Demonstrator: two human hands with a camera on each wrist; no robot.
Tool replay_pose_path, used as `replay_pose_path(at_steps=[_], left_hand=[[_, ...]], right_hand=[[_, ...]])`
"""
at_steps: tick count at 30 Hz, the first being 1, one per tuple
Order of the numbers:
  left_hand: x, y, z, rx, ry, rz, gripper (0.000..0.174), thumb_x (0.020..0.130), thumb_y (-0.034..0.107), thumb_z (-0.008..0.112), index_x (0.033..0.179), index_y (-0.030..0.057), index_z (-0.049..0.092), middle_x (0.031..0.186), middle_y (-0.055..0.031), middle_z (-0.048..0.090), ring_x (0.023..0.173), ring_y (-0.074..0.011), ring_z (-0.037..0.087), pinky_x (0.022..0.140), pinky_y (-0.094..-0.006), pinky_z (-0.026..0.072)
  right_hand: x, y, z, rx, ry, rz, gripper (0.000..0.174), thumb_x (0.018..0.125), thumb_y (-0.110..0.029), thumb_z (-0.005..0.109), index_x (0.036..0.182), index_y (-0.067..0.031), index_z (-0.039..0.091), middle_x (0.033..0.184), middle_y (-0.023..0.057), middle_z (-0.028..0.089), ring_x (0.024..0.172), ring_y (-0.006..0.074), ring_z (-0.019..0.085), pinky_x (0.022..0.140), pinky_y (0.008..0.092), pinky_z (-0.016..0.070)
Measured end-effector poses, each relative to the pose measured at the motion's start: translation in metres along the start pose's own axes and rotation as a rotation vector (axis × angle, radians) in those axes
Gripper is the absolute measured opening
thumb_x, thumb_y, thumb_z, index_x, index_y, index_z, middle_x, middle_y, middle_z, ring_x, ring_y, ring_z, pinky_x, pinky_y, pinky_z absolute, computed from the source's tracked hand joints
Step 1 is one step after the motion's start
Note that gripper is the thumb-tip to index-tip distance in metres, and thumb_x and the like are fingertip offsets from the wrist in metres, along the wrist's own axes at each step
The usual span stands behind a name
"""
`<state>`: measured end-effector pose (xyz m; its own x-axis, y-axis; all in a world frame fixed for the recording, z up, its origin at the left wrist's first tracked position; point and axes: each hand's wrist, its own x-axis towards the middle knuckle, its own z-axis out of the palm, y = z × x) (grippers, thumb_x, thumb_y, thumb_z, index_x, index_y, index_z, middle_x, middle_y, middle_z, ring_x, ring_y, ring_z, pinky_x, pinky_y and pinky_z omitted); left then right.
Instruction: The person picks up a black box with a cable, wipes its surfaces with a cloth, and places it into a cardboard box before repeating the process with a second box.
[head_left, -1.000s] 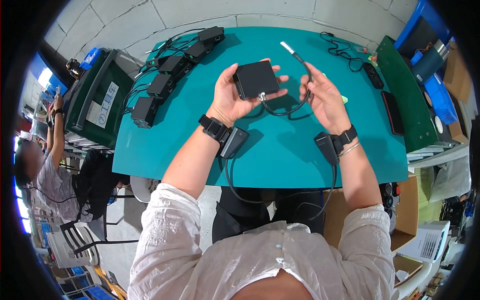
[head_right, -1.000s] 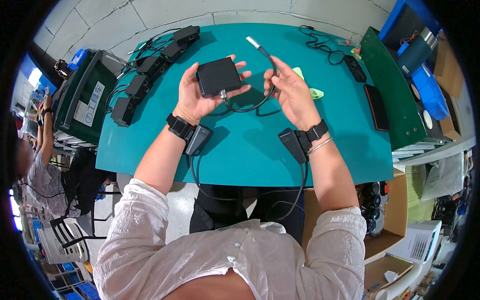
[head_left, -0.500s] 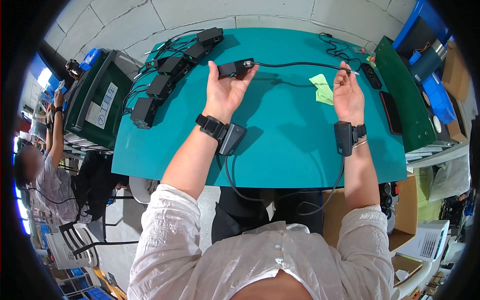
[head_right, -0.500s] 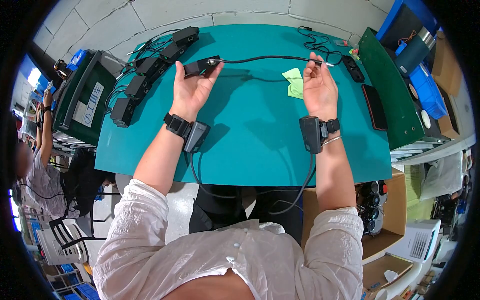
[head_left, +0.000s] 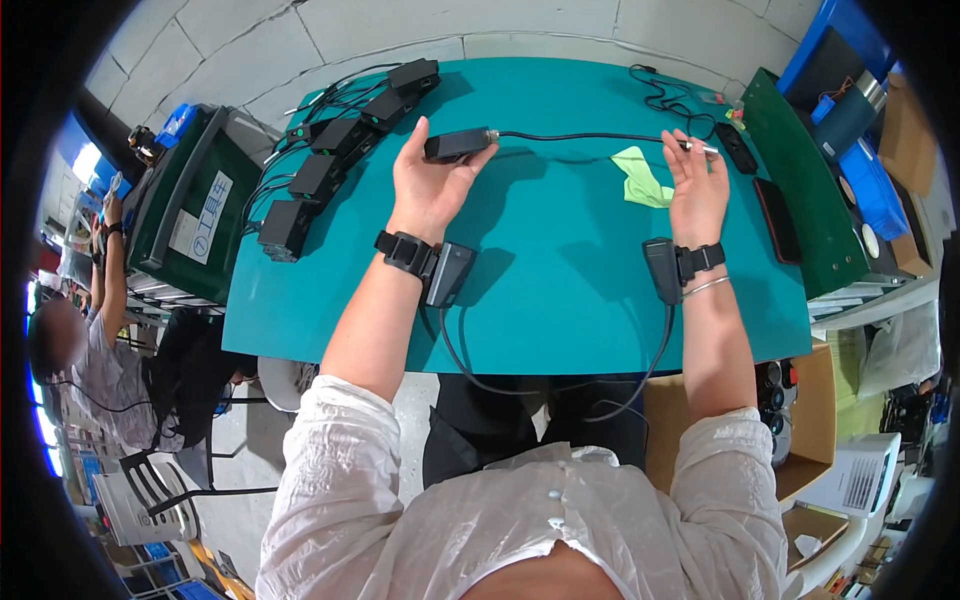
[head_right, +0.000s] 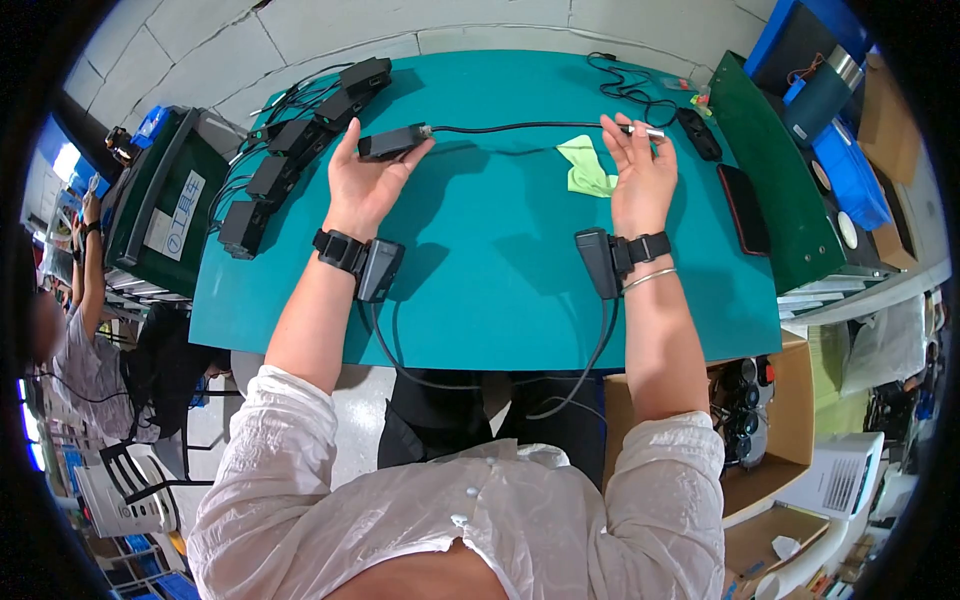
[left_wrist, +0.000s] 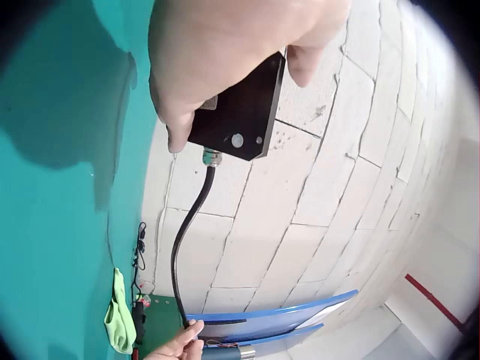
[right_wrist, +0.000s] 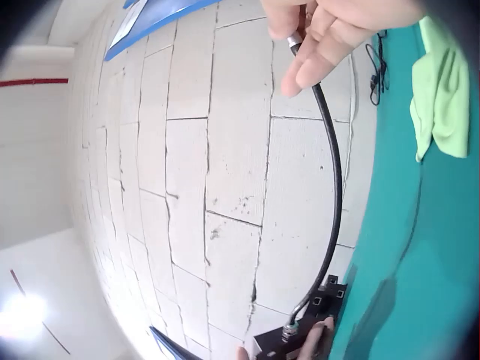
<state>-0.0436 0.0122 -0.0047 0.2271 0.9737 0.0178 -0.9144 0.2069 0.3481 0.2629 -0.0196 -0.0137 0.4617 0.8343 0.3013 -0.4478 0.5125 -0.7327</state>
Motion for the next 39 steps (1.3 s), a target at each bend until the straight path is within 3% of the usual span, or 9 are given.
replay_pose_path(at_steps=[1, 3, 10, 13, 18, 25, 27, 34, 39], left_hand=[[0.001, 0.000, -0.001, 0.000, -0.003, -0.006, 0.065, 0.086, 0.028, 0.064, 0.119, -0.0162, 0.029, 0.122, -0.0321, 0.039, 0.121, -0.0464, 0.039, 0.109, -0.0570, 0.0306], [0.004, 0.003, -0.006, -0.071, -0.087, -0.045, 0.047, 0.083, 0.011, 0.058, 0.114, -0.0150, 0.034, 0.120, -0.0315, 0.041, 0.121, -0.0457, 0.039, 0.110, -0.0579, 0.0282], [-0.003, 0.000, 0.003, 0.181, -0.093, 0.017, 0.045, 0.077, 0.000, 0.054, 0.119, -0.0086, 0.039, 0.119, -0.0245, 0.044, 0.122, -0.0391, 0.040, 0.110, -0.0507, 0.0290], [-0.005, -0.001, 0.005, 0.282, -0.125, 0.052, 0.057, 0.075, -0.004, 0.053, 0.129, -0.0042, 0.035, 0.125, -0.0201, 0.042, 0.124, -0.0355, 0.039, 0.110, -0.0470, 0.0286], [-0.008, -0.006, 0.010, 0.609, -0.180, 0.174, 0.083, 0.075, -0.014, 0.053, 0.146, 0.0007, 0.013, 0.143, -0.0154, 0.030, 0.130, -0.0300, 0.035, 0.111, -0.0467, 0.0274], [-0.008, -0.012, 0.013, 0.847, -0.303, 0.224, 0.088, 0.077, -0.006, 0.065, 0.147, 0.0051, 0.013, 0.144, -0.0151, 0.030, 0.130, -0.0286, 0.037, 0.110, -0.0450, 0.0286], [-0.009, -0.012, 0.015, 0.924, -0.308, 0.226, 0.101, 0.072, -0.003, 0.073, 0.147, 0.0023, 0.006, 0.141, -0.0137, 0.032, 0.128, -0.0272, 0.039, 0.106, -0.0390, 0.0357], [-0.011, -0.013, 0.015, 1.074, -0.314, 0.196, 0.098, 0.070, 0.004, 0.076, 0.147, 0.0044, 0.015, 0.141, -0.0137, 0.033, 0.131, -0.0272, 0.035, 0.109, -0.0426, 0.0298], [-0.015, -0.016, 0.018, 1.028, -0.437, 0.099, 0.104, 0.068, -0.007, 0.072, 0.149, 0.0120, 0.010, 0.144, -0.0119, 0.028, 0.132, -0.0263, 0.033, 0.108, -0.0425, 0.0329]], right_hand=[[-0.001, 0.000, 0.002, -0.054, -0.001, -0.030, 0.011, 0.094, -0.009, 0.053, 0.096, 0.0020, 0.049, 0.107, 0.0212, 0.059, 0.099, 0.0319, 0.064, 0.084, 0.0343, 0.0556], [-0.004, 0.000, 0.007, -0.110, 0.004, -0.064, 0.012, 0.094, -0.008, 0.053, 0.095, 0.0017, 0.048, 0.107, 0.0216, 0.059, 0.097, 0.0326, 0.064, 0.084, 0.0353, 0.0557], [-0.009, -0.002, 0.014, -0.303, -0.076, -0.124, 0.012, 0.094, -0.007, 0.053, 0.095, 0.0029, 0.047, 0.108, 0.0209, 0.060, 0.095, 0.0296, 0.066, 0.083, 0.0338, 0.0555], [-0.012, -0.001, 0.017, -0.405, -0.148, -0.144, 0.010, 0.093, -0.006, 0.053, 0.094, 0.0022, 0.048, 0.107, 0.0189, 0.061, 0.094, 0.0274, 0.066, 0.081, 0.0322, 0.0558], [-0.018, 0.007, 0.021, -0.438, -0.248, -0.158, 0.008, 0.090, -0.002, 0.058, 0.092, 0.0011, 0.051, 0.106, 0.0136, 0.062, 0.092, 0.0222, 0.067, 0.079, 0.0278, 0.0555], [-0.021, 0.009, 0.020, -0.514, -0.358, -0.150, 0.010, 0.087, 0.000, 0.061, 0.096, 0.0005, 0.056, 0.102, 0.0096, 0.062, 0.092, 0.0202, 0.067, 0.077, 0.0261, 0.0556], [-0.025, 0.006, 0.023, -0.646, -0.443, -0.090, 0.013, 0.086, 0.001, 0.061, 0.099, 0.0002, 0.060, 0.098, 0.0080, 0.061, 0.093, 0.0200, 0.067, 0.076, 0.0251, 0.0555], [-0.029, 0.005, 0.027, -0.612, -0.564, -0.058, 0.013, 0.087, 0.001, 0.060, 0.100, 0.0013, 0.062, 0.099, 0.0082, 0.058, 0.092, 0.0210, 0.068, 0.074, 0.0243, 0.0556], [-0.027, 0.004, 0.026, -0.763, -0.469, -0.036, 0.010, 0.087, -0.002, 0.061, 0.096, 0.0015, 0.061, 0.094, 0.0080, 0.060, 0.085, 0.0191, 0.069, 0.070, 0.0239, 0.0556]])
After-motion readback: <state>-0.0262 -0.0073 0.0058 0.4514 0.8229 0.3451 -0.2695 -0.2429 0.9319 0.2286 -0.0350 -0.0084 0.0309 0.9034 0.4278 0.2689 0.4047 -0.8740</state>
